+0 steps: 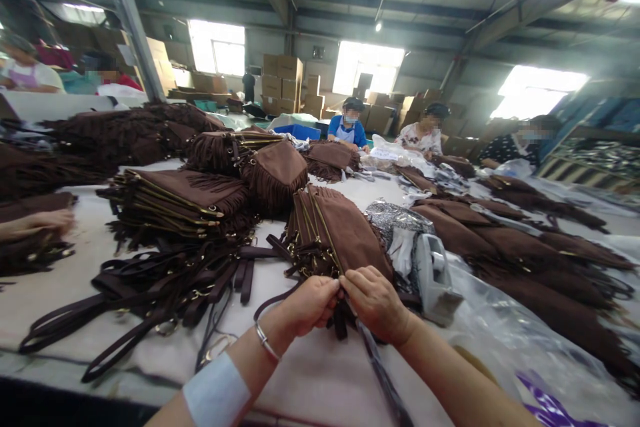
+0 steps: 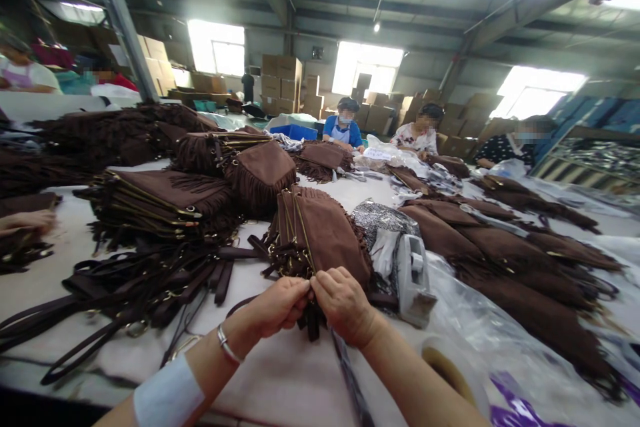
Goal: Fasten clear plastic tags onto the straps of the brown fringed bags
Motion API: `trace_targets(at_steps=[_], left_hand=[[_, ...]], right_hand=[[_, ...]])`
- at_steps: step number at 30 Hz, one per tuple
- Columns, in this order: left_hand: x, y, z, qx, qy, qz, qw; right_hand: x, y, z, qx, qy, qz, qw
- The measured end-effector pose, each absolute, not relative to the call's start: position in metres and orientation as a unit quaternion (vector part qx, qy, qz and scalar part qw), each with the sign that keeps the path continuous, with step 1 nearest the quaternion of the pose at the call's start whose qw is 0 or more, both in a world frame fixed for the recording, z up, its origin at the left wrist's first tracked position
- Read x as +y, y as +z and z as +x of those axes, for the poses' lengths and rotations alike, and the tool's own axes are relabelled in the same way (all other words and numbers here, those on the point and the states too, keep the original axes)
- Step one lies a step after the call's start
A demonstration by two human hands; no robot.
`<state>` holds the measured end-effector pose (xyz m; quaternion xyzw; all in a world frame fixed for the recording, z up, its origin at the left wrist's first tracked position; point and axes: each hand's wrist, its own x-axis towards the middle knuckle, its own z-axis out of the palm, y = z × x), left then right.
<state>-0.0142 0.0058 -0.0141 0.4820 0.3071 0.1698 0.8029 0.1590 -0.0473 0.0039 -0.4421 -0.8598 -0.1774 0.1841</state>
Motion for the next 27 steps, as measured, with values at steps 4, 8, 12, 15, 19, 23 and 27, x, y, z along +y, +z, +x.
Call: trace_targets(at_steps=[4,8,12,15,19,23,27], left_hand=[[0.0,-0.025,-0.008,0.347,0.219,0.514,0.753],[-0.002,-0.038,-0.006,0.385,0.26,0.589,0.662],[-0.002,-0.042,-0.004,0.386,0.291,0.659,0.575],[-0.002,-0.04,-0.002,0.385,0.307,0.689,0.532],[0.0,-0.041,0.0,0.391,0.313,0.694,0.518],[0.001,-0.045,0.002,0.401,0.311,0.692,0.514],[0.002,-0.047,0.003,0.406,0.315,0.688,0.513]], right_hand=[[-0.069,0.0,0.165,-0.853,-0.15,-0.462,0.193],[-0.095,0.002,0.215,-0.758,-0.161,-0.548,0.316],[-0.108,0.01,0.304,-0.456,-0.106,-0.771,0.432],[-0.111,0.01,0.353,-0.239,0.117,-0.844,0.466],[-0.104,-0.005,0.365,-0.192,0.237,-0.831,0.466],[-0.087,-0.019,0.353,-0.176,0.262,-0.82,0.478],[-0.084,-0.018,0.346,-0.202,0.253,-0.799,0.507]])
